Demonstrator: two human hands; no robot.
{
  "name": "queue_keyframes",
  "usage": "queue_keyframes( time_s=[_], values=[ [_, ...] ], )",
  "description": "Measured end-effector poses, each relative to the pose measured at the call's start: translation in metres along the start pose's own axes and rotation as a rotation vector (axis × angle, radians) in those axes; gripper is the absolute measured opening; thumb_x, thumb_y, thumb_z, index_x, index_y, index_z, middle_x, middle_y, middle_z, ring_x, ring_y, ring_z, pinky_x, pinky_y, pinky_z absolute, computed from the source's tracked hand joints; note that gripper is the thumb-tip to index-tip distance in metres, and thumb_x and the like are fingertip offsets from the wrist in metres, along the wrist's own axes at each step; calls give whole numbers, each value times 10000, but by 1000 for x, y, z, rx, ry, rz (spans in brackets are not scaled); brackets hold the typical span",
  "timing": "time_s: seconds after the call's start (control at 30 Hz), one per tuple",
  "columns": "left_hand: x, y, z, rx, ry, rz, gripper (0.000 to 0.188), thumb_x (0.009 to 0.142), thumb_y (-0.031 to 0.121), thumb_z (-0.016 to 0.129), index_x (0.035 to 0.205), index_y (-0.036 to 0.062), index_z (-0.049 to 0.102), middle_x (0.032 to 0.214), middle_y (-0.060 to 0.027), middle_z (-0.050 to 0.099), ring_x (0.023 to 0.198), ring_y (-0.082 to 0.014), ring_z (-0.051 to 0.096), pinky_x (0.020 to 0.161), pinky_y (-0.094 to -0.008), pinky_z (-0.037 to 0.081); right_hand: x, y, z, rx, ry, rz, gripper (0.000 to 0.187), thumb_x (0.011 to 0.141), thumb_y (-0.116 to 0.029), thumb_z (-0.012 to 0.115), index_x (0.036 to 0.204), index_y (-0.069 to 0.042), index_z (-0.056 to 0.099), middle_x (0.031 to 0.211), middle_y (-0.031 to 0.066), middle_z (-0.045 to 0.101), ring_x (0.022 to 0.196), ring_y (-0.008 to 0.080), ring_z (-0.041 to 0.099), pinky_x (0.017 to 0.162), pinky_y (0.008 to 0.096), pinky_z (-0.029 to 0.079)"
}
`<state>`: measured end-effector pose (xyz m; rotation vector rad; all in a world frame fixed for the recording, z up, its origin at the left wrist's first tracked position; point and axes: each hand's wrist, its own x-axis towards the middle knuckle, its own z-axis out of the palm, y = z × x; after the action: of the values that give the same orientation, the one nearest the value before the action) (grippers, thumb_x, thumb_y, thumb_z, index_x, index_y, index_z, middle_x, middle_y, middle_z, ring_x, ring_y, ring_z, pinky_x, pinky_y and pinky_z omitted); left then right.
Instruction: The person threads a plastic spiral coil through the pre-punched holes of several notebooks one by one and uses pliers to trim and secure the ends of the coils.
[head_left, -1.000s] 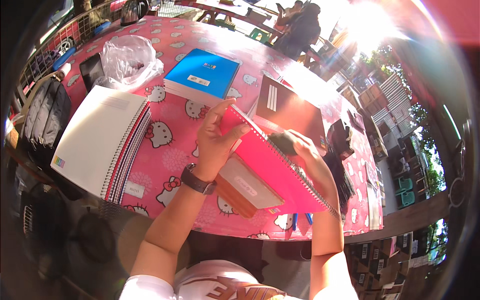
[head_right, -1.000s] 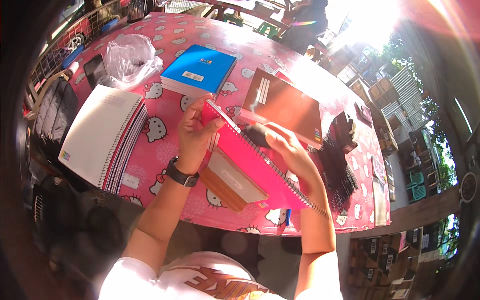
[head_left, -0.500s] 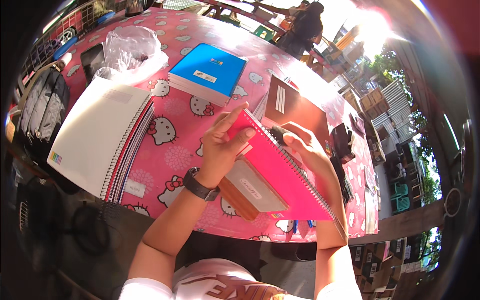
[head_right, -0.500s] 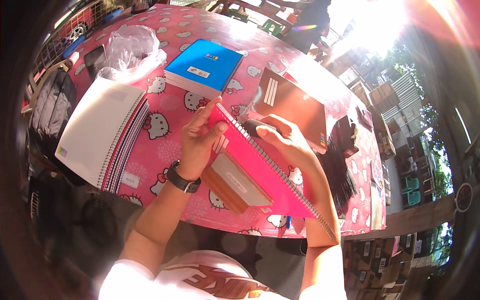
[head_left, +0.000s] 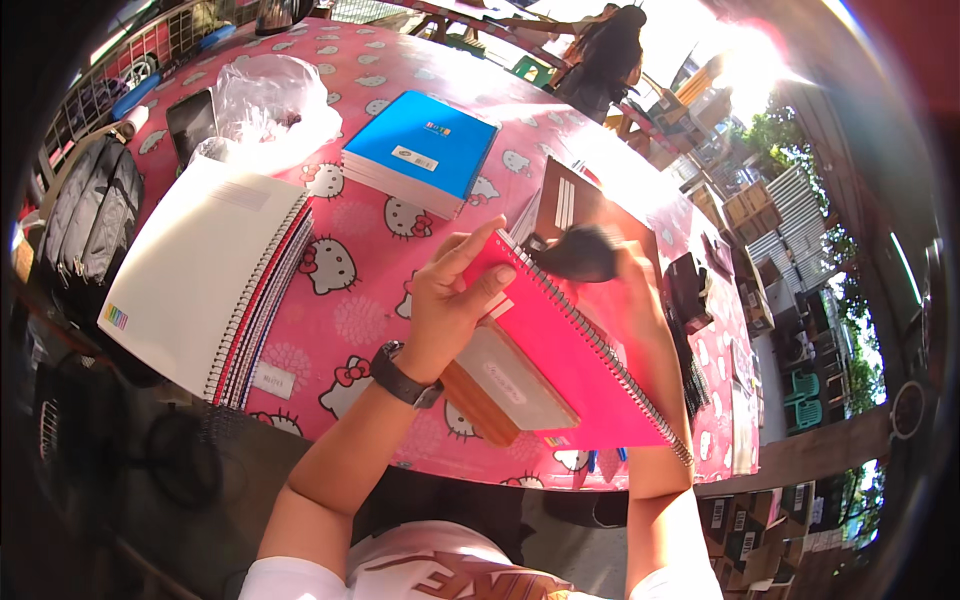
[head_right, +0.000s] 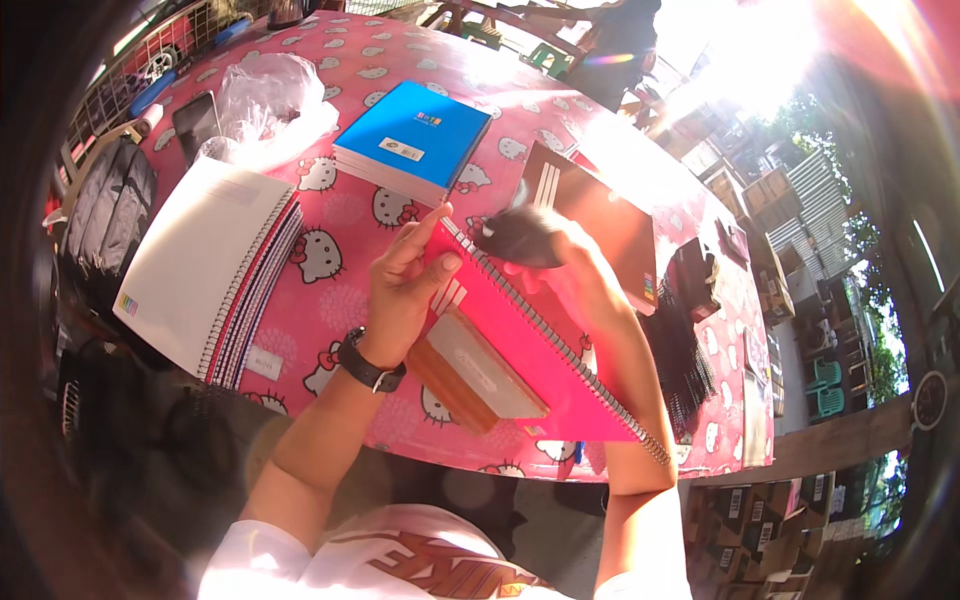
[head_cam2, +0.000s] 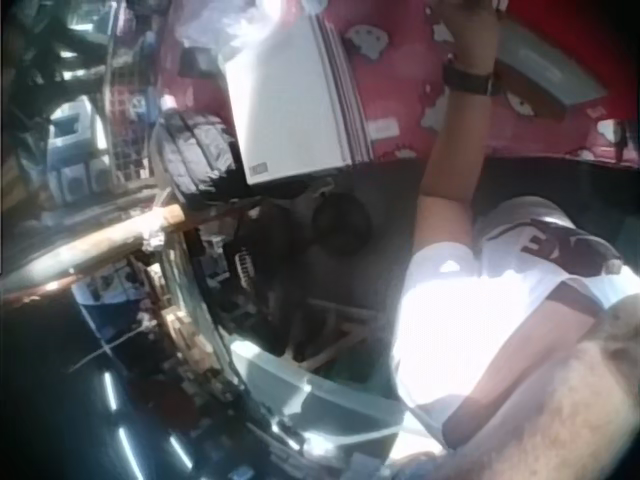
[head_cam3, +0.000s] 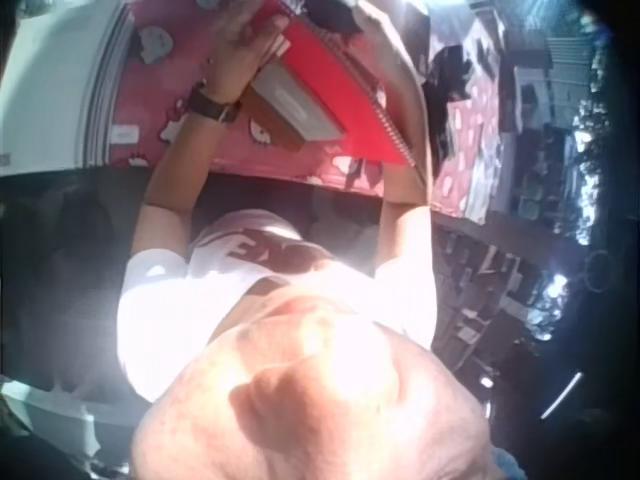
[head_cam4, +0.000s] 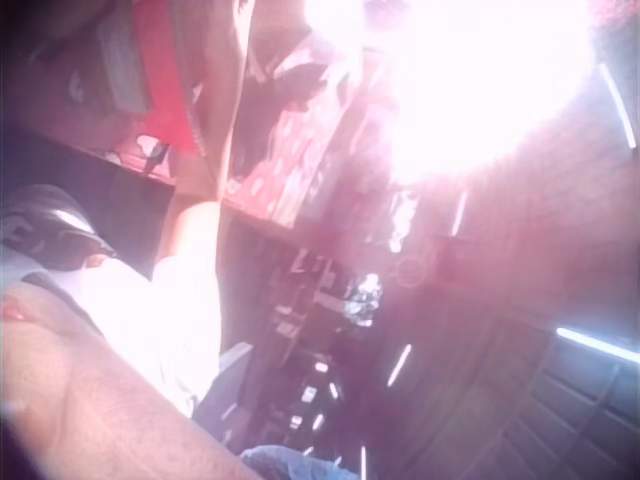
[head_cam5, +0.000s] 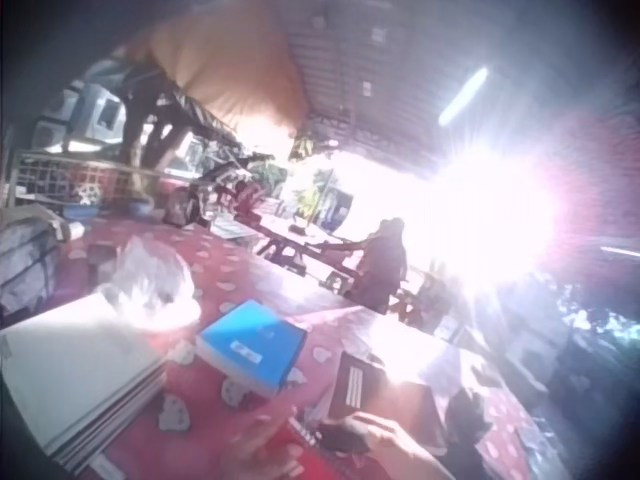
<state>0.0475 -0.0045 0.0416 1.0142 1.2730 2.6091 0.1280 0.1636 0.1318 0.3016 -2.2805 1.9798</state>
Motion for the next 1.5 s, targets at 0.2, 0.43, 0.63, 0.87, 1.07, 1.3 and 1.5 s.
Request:
queue_keyframes(
  time_s=[0.2, 0.43, 0.63, 0.87, 1.07, 1.3, 1.5],
  values=[
    [0, -3, 1, 27, 5, 43, 473, 815, 72, 675, 1266, 51, 534, 944, 8, 533, 873, -49, 490, 725, -207, 432, 2, 3, 3, -323, 120, 200, 544, 916, -460, 454, 1190, 10, 481, 911, 77, 601, 837, 186, 596, 777, 318, 458],
    [7, -5, -16, -50, -291, -310, 597, 695, 131, 776, 1226, 39, 520, 1024, -5, 590, 962, -64, 521, 820, -240, 433, -95, 7, -27, -357, 705, 44, 470, 880, -416, 550, 1168, -46, 523, 1158, 72, 562, 1014, 187, 544, 844, 306, 419],
    [13, -11, -31, 86, -636, -425, 564, 631, 65, 792, 1142, 37, 555, 1039, -13, 624, 948, -68, 550, 824, -246, 449, -268, 117, -79, -1363, 659, 236, 376, 724, -212, 710, 1048, -63, 592, 1114, 173, 560, 1092, 341, 479, 899, 404, 411],
    [-63, 4, -37, 473, -287, -202, 421, 660, 8, 782, 1041, 28, 604, 947, -27, 662, 843, -74, 603, 763, -252, 481, -251, 102, 21, -1182, 1015, 608, 743, 700, -442, 732, 1278, -82, 434, 1241, 180, 457, 1155, 372, 396, 939, 488, 363],
    [-124, 5, 6, 447, 174, -108, 340, 724, 107, 773, 986, 30, 571, 867, -23, 614, 778, -87, 563, 717, -241, 452, -262, 86, 50, -1242, 833, 777, 836, 625, -479, 764, 1279, -77, 434, 1195, 139, 467, 1120, 344, 419, 903, 487, 383],
    [-69, 82, 14, 531, 146, -24, 242, 744, 160, 759, 869, 21, 606, 885, -51, 634, 772, -117, 555, 721, -273, 402, -273, 94, 49, -824, 820, 535, 531, 739, -166, 657, 1229, -63, 480, 1061, 146, 516, 959, 264, 519, 820, 378, 438],
    [-57, 83, 16, 711, 118, 90, 131, 735, 37, 738, 820, 18, 640, 854, -69, 656, 757, -127, 576, 662, -259, 457, -232, 59, 82, 736, 587, 156, 687, 781, -345, 646, 1288, 41, 389, 1016, 175, 576, 796, 220, 625, 648, 302, 525]
  ],
)
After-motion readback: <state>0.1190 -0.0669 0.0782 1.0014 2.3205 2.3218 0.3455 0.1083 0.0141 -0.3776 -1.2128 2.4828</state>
